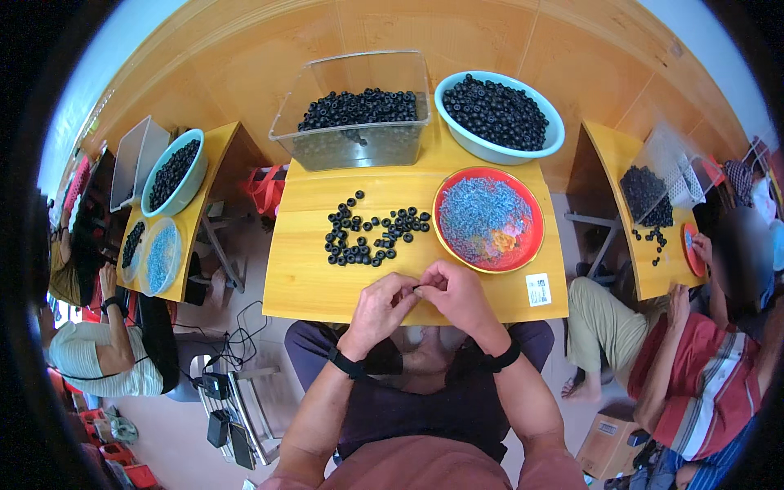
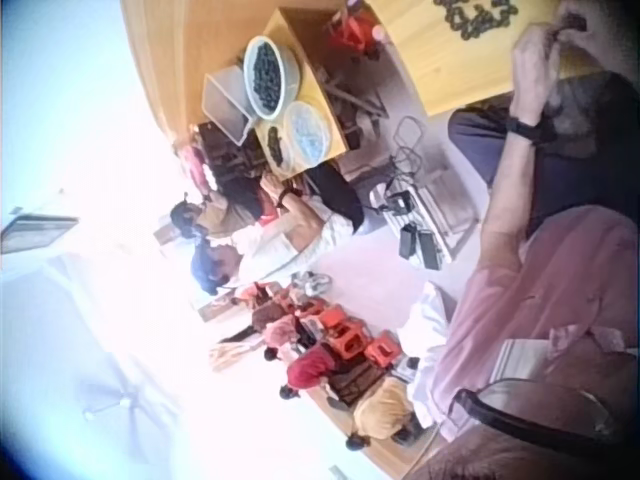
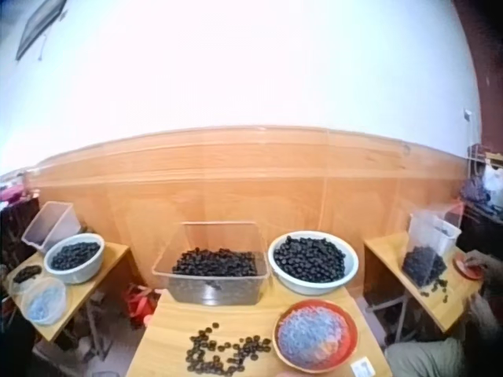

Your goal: Sorting and arranging small black rubber or plastic components into groups and containers.

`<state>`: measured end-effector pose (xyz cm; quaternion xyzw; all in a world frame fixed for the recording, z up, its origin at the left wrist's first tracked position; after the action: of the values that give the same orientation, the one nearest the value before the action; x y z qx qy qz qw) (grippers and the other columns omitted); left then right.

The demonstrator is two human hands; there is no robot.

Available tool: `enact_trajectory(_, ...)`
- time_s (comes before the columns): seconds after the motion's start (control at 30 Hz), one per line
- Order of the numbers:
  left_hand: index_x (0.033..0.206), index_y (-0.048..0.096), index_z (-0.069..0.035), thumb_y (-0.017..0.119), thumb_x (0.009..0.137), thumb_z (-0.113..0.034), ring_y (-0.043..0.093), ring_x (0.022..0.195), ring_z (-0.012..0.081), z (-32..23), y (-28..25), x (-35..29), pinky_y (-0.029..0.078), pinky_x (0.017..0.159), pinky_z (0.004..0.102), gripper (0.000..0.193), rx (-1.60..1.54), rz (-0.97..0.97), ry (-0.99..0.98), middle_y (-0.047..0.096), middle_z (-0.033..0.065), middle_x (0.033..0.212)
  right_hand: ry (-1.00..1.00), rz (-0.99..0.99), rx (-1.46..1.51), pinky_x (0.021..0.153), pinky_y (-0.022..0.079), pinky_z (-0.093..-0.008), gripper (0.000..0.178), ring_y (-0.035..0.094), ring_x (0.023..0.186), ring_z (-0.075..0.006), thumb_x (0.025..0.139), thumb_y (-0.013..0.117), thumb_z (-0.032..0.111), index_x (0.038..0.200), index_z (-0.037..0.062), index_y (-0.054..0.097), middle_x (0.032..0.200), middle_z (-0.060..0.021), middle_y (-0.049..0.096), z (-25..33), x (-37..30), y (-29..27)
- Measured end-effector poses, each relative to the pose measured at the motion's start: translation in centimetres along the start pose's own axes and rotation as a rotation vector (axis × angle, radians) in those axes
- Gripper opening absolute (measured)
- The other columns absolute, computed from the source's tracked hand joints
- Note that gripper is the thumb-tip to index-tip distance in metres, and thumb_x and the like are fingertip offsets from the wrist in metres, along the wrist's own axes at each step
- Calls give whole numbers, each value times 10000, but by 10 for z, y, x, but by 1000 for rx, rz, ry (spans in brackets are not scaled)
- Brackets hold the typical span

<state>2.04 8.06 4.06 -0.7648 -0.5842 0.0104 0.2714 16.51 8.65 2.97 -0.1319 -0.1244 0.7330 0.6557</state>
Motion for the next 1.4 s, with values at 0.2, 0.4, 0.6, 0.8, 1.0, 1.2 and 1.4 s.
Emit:
enact_trajectory(0.2,1060,660,-20,734,890,-88,689,829,338,2,-2,2,558,735,419,198,63,-59,43,679,143,876,-221,-65,-417,659,533,-368,101,685,712,-238,844,745,99,864,11,699,843,-123,705,60,43,-2)
enact_trajectory(0.4,1039,635,-15,701,880,-76,679,904,365,8,3,1,552,790,452,183,118,-1,2,692,165,953,-373,136,-846,754,532,-487,119,692,833,-368,816,704,134,863,28,731,897,-160,714,70,104,71)
enact_trajectory(0.6,1058,636,-11,702,867,-71,676,929,386,2,3,3,555,799,461,211,117,20,-1,695,182,983,-462,185,-1082,763,520,-474,98,699,811,-343,804,671,123,821,42,724,861,-155,718,62,115,99)
enact_trajectory(0.8,1053,656,-18,721,857,-62,691,823,353,6,0,2,564,741,436,212,51,-30,3,705,169,908,-471,-38,-712,741,535,-486,103,689,789,-366,820,637,111,813,24,689,810,-153,700,90,97,56)
enact_trajectory(1.0,1028,687,-16,774,883,-90,645,628,154,17,-5,2,531,600,299,185,-23,-87,-78,689,80,767,-244,-122,-289,646,541,-307,126,731,731,-193,890,695,76,992,14,735,803,-124,730,66,38,-25)
enact_trajectory(1.2,1017,711,-18,782,877,-68,640,642,109,15,-2,1,525,608,261,165,-45,-84,-67,683,48,750,-161,-121,-236,645,543,-306,121,733,720,-204,884,745,95,946,-7,724,829,-143,746,36,-3,-29)
enact_trajectory(1.4,1016,720,-14,783,869,-54,648,678,116,15,1,0,529,628,263,165,-50,-63,-76,684,53,774,-135,-149,-114,674,556,-314,136,746,768,-226,879,745,69,978,-17,709,860,-146,751,11,-19,-14)
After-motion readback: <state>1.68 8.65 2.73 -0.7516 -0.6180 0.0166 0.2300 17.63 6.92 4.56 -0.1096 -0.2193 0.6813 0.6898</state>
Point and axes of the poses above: each hand's wrist, its own x-axis towards the middle knuckle, its own y-axis out of the palm, z = x × y, the point moved 10 cm from there along x, towards the middle knuckle
